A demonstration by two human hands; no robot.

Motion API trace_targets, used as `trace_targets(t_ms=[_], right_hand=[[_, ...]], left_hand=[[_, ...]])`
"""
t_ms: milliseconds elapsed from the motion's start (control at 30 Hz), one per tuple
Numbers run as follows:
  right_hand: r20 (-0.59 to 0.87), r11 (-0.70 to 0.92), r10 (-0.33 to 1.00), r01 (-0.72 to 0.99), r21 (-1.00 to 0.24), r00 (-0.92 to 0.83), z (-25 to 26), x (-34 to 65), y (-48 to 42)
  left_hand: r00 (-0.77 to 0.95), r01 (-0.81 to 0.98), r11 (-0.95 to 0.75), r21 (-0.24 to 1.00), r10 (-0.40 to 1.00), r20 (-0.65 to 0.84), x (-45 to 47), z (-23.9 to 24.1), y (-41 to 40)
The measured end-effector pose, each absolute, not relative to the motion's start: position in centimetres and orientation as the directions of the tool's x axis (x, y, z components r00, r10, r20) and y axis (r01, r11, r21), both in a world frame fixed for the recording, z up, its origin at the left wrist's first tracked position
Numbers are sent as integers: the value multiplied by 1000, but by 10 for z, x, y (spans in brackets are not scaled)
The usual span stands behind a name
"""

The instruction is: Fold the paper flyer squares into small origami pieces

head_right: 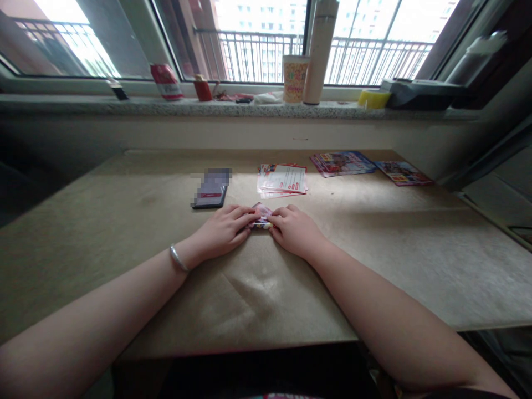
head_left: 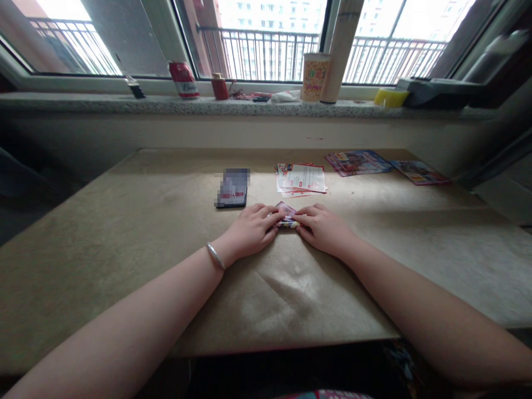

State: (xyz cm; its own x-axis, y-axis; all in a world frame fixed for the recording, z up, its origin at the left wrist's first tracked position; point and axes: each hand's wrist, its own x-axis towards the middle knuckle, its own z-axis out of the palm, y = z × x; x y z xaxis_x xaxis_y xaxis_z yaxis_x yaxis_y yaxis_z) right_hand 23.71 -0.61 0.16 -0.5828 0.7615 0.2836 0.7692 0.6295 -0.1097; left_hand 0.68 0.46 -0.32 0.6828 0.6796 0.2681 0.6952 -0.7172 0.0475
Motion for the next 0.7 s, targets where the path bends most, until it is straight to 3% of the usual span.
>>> trace_targets(t_ms=[400, 700], right_hand=[[253, 600, 794, 781, -176, -553, 4, 231, 0], [106, 568, 823, 812, -134, -558, 11, 216, 39]], left_hand=[[674, 703, -708, 72, 695, 250, 6, -3, 4], [679, 696, -714, 81, 690, 250, 4, -4, 5]])
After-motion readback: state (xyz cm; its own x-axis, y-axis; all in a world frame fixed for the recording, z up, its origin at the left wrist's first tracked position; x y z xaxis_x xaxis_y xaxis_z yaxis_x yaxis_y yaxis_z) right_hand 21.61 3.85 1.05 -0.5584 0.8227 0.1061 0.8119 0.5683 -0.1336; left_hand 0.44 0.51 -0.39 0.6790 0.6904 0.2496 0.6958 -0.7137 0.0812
